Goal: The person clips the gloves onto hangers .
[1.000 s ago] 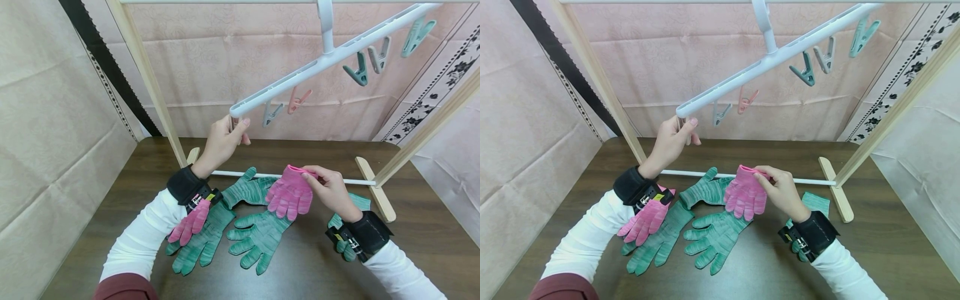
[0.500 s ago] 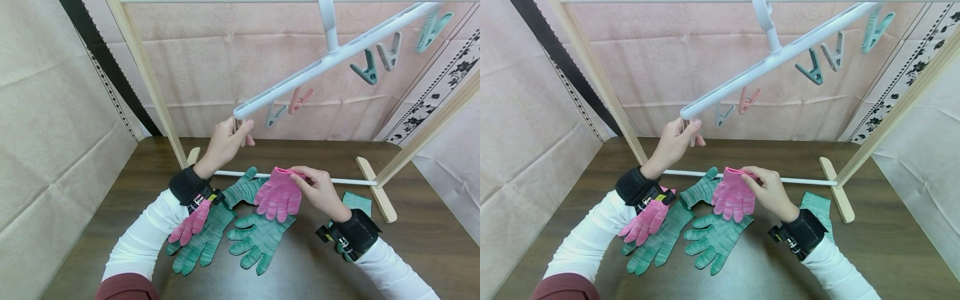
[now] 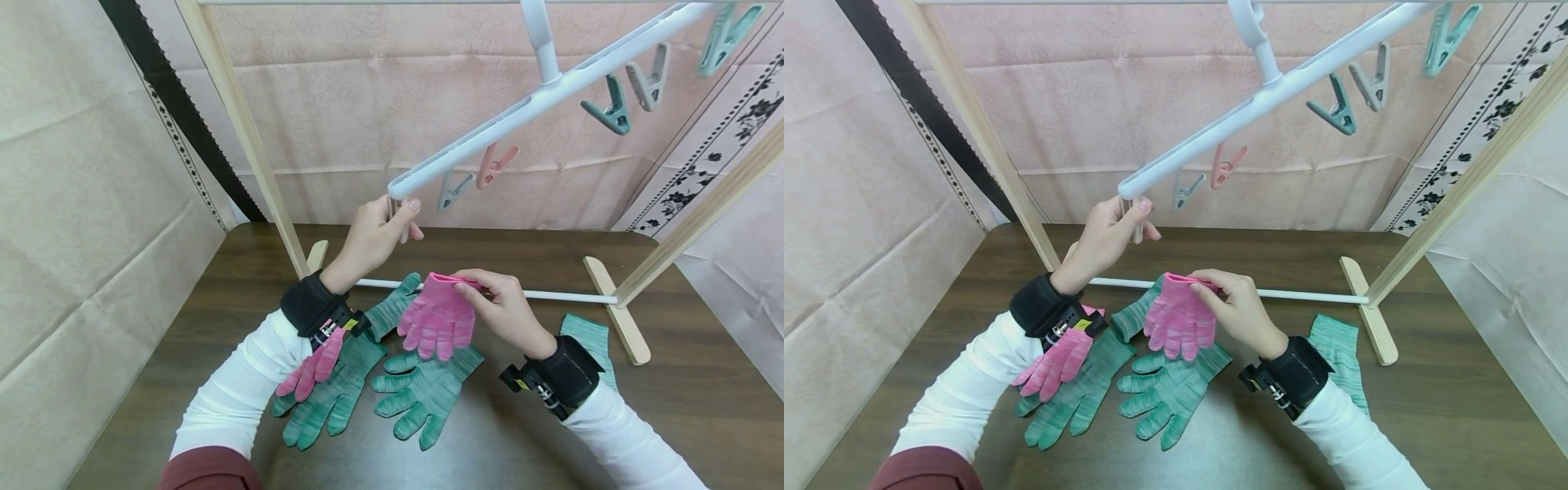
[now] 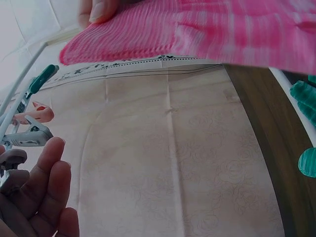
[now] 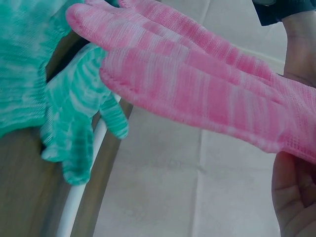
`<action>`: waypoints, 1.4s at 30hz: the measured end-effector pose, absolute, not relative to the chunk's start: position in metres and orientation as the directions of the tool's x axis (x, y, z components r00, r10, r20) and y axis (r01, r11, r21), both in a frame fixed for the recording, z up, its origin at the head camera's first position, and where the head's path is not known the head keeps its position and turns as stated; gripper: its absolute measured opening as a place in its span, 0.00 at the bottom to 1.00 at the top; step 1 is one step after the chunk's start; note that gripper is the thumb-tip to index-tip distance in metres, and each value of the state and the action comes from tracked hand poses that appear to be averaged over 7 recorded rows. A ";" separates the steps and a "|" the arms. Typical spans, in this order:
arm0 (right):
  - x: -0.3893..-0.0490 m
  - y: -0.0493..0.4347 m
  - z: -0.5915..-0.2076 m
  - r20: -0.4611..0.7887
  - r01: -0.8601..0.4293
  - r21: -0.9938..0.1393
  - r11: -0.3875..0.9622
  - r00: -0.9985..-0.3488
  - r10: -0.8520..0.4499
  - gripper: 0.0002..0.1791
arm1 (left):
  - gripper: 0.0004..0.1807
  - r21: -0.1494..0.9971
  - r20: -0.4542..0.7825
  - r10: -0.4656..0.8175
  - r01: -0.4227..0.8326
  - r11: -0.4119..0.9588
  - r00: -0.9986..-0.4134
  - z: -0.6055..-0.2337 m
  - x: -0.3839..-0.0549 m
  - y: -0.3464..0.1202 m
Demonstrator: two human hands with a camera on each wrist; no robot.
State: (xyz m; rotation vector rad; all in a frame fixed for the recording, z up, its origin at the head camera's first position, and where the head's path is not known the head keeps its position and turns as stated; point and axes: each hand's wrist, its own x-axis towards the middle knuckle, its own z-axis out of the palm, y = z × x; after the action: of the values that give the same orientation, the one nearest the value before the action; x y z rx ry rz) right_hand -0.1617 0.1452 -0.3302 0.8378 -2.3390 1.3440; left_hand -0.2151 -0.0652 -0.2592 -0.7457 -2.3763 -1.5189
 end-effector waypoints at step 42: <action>-0.185 0.104 -0.310 0.490 -0.603 -0.758 0.247 -0.777 -0.395 0.09 | 0.17 0.791 0.409 0.336 0.514 0.333 -0.848 -0.265 -0.212 -0.059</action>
State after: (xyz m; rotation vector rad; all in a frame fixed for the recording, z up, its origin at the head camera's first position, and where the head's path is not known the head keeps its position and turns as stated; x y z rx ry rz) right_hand -0.1852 0.1039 -0.3102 0.9422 -2.3162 1.5513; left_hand -0.2124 -0.0587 -0.2649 -0.7797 -2.4193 -1.5344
